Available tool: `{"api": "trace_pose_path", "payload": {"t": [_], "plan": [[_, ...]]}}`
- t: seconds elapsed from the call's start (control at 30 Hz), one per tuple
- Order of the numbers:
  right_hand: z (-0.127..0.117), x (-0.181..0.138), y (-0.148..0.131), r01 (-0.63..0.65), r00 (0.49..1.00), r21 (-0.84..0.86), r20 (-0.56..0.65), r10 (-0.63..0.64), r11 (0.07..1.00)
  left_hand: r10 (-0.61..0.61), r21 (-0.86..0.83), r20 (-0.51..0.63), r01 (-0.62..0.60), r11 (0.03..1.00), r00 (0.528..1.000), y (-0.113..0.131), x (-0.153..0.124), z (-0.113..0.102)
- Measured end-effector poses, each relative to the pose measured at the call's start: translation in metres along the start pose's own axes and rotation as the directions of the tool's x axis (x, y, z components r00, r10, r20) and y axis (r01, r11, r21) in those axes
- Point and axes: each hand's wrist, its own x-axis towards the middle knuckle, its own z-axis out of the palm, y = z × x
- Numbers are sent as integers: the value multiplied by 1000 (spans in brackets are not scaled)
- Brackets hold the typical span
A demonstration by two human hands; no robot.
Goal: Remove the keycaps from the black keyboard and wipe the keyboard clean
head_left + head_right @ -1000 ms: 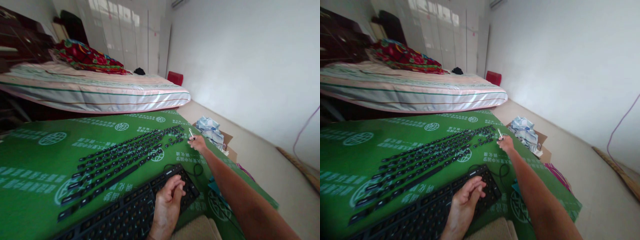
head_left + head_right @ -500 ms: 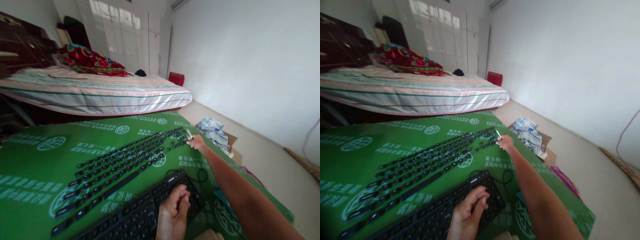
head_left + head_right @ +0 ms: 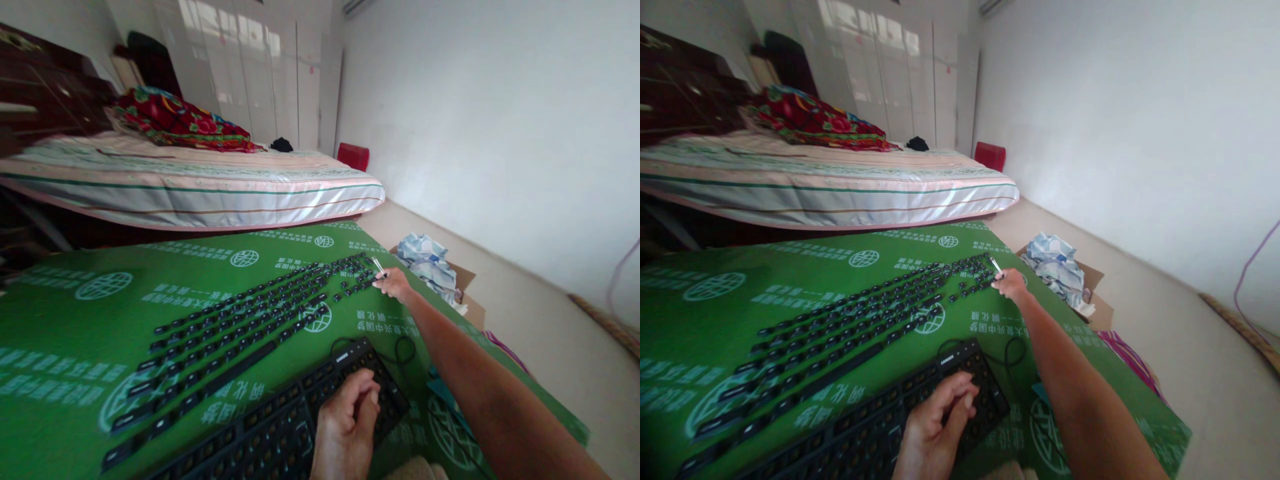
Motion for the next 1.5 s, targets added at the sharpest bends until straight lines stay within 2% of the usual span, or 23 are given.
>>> {"api": "trace_pose_path", "payload": {"t": [0.27, 0.43, 0.6, 0.63, 0.7, 0.8, 0.87, 0.9, 0.97, 1.03, 1.27, 1.5], "plan": [[-3, -6, -1, 53, 997, 13, -61, -52, 999, 6, 7, -4, -6, 1000, 1000, -4, 1, 0], [-19, -23, -8, 155, 978, 31, -148, -148, 987, -3, -18, -30, 2, 1000, 1000, 1, 2, 4], [-46, -71, -15, 278, 934, -11, -230, -273, 961, 11, -33, -20, -11, 999, 1000, 1, 4, 6], [-50, -86, -16, 309, 917, -35, -254, -307, 950, 16, -36, -16, -16, 999, 1000, 1, 4, 6], [-55, -118, -16, 417, 848, -114, -309, -432, 902, 23, -44, -8, -23, 999, 1000, 0, 4, 6], [-51, -165, -11, 435, 866, -51, -251, -433, 899, 30, -55, -1, -30, 998, 1000, -1, 5, 6], [-45, -189, -5, 343, 938, 143, -110, -330, 928, 40, -55, 2, -40, 998, 999, -2, 6, 7], [-42, -199, -2, 298, 954, 218, -38, -297, 929, 46, -54, 5, -46, 998, 999, -3, 6, 7], [-37, -212, 4, 236, 955, 326, 99, -281, 916, 63, -55, 12, -62, 997, 998, -4, 7, 8], [-36, -219, 8, 218, 936, 369, 184, -301, 903, 72, -58, 19, -71, 996, 997, -6, 8, 9], [-42, -224, 7, 282, 894, 285, 267, -359, 916, 71, -34, 37, -69, 997, 997, -6, 8, 9], [-43, -224, 4, 276, 892, 271, 285, -350, 922, 97, -20, 54, -96, 995, 994, -10, 9, 9]]}}
